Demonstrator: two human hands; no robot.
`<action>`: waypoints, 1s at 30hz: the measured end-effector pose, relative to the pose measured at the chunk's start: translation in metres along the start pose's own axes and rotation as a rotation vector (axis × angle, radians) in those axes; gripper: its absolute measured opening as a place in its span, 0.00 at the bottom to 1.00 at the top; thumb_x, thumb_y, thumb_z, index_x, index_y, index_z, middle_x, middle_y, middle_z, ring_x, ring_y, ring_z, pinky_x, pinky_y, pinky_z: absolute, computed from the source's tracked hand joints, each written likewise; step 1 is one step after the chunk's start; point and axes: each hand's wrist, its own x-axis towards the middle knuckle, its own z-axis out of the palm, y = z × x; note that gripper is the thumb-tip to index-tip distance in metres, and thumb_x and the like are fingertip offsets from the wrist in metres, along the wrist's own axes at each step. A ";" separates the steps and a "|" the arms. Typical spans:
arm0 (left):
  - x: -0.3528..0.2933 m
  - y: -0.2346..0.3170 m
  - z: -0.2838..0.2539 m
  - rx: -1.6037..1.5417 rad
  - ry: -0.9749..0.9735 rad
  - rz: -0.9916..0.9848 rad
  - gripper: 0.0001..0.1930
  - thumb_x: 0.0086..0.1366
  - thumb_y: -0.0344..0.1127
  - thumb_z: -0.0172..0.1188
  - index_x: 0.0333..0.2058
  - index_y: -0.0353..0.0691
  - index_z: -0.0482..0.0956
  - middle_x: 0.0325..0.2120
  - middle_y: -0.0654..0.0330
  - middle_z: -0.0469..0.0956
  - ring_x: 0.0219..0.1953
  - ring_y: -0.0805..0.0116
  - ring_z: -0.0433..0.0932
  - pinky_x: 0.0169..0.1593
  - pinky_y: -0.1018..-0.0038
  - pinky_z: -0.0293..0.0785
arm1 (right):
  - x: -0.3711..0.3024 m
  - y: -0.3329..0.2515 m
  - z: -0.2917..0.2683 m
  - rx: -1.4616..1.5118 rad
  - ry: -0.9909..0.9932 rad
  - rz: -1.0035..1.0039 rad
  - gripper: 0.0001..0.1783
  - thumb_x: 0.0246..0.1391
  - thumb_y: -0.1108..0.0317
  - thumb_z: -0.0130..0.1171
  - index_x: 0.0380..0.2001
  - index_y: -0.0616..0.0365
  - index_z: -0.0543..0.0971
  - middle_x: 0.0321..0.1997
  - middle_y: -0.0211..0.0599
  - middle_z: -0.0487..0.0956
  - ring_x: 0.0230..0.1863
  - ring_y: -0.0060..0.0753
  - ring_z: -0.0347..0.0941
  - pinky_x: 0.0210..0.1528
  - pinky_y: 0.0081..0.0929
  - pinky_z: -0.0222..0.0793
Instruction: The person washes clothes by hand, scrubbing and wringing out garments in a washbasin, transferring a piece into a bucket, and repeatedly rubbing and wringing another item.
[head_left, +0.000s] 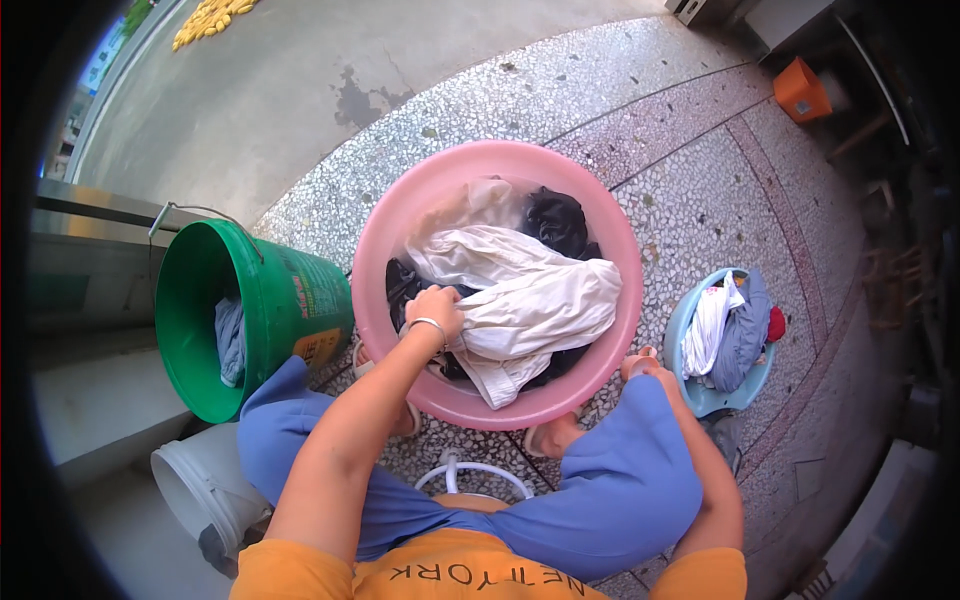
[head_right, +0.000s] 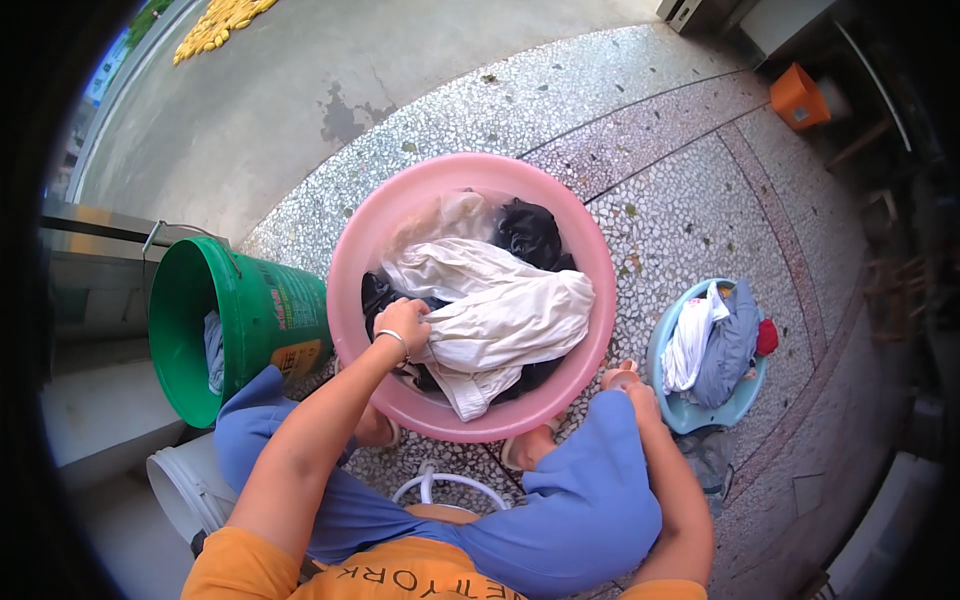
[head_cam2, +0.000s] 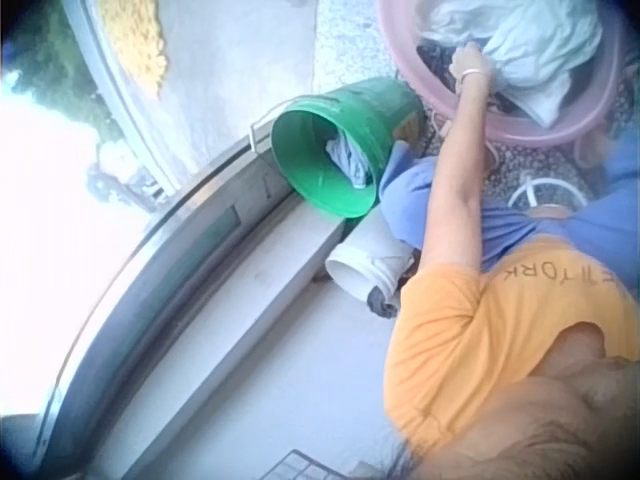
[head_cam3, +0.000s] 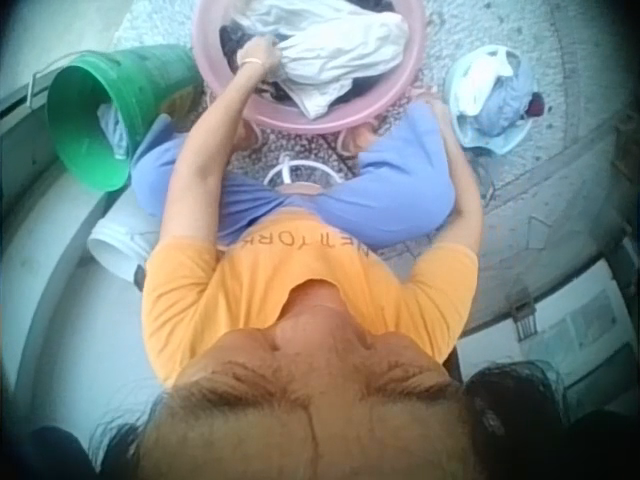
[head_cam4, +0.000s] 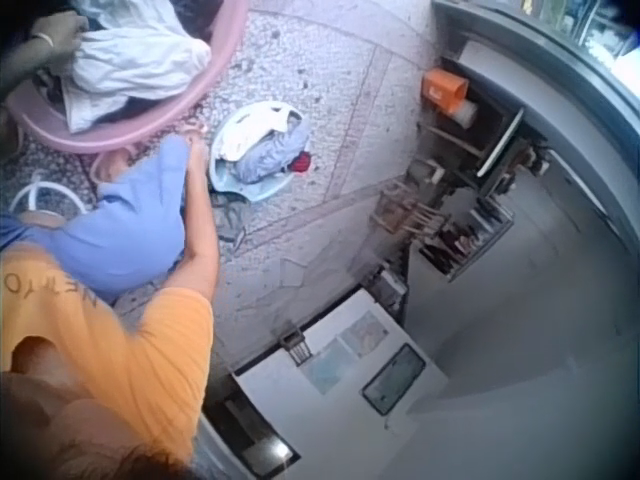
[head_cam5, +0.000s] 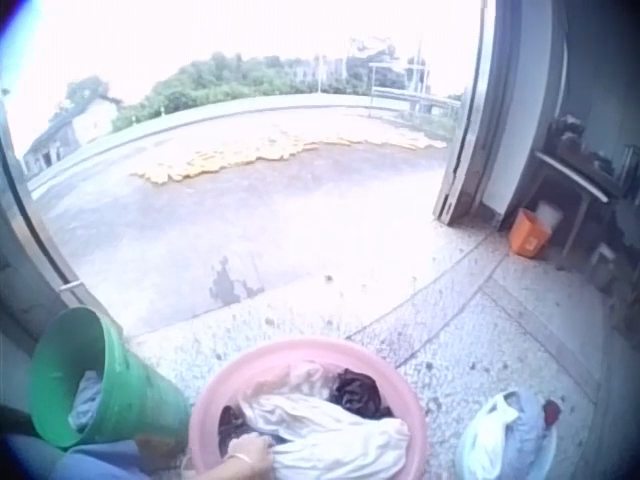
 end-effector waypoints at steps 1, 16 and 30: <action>0.007 0.000 0.009 -0.041 0.039 0.062 0.15 0.49 0.43 0.55 0.36 0.49 0.79 0.38 0.58 0.74 0.45 0.58 0.72 0.49 0.67 0.66 | 0.007 0.004 0.016 0.031 0.036 0.057 0.18 0.49 0.55 0.50 0.41 0.52 0.74 0.45 0.45 0.73 0.45 0.49 0.69 0.48 0.39 0.63; -0.001 -0.027 0.024 -1.276 -0.200 0.036 0.11 0.61 0.37 0.52 0.28 0.35 0.76 0.21 0.69 0.71 0.22 0.82 0.66 0.26 0.85 0.62 | 0.026 -0.087 0.017 0.969 0.414 1.190 0.39 0.35 0.33 0.53 0.41 0.54 0.68 0.43 0.42 0.66 0.44 0.40 0.64 0.48 0.35 0.58; -0.039 -0.040 0.010 -1.196 -0.215 0.051 0.12 0.41 0.21 0.53 0.29 0.39 0.70 0.25 0.67 0.71 0.26 0.77 0.71 0.31 0.82 0.70 | -0.015 -0.072 0.006 -0.049 0.310 0.287 0.16 0.52 0.56 0.45 0.36 0.54 0.74 0.35 0.40 0.78 0.39 0.38 0.72 0.47 0.40 0.60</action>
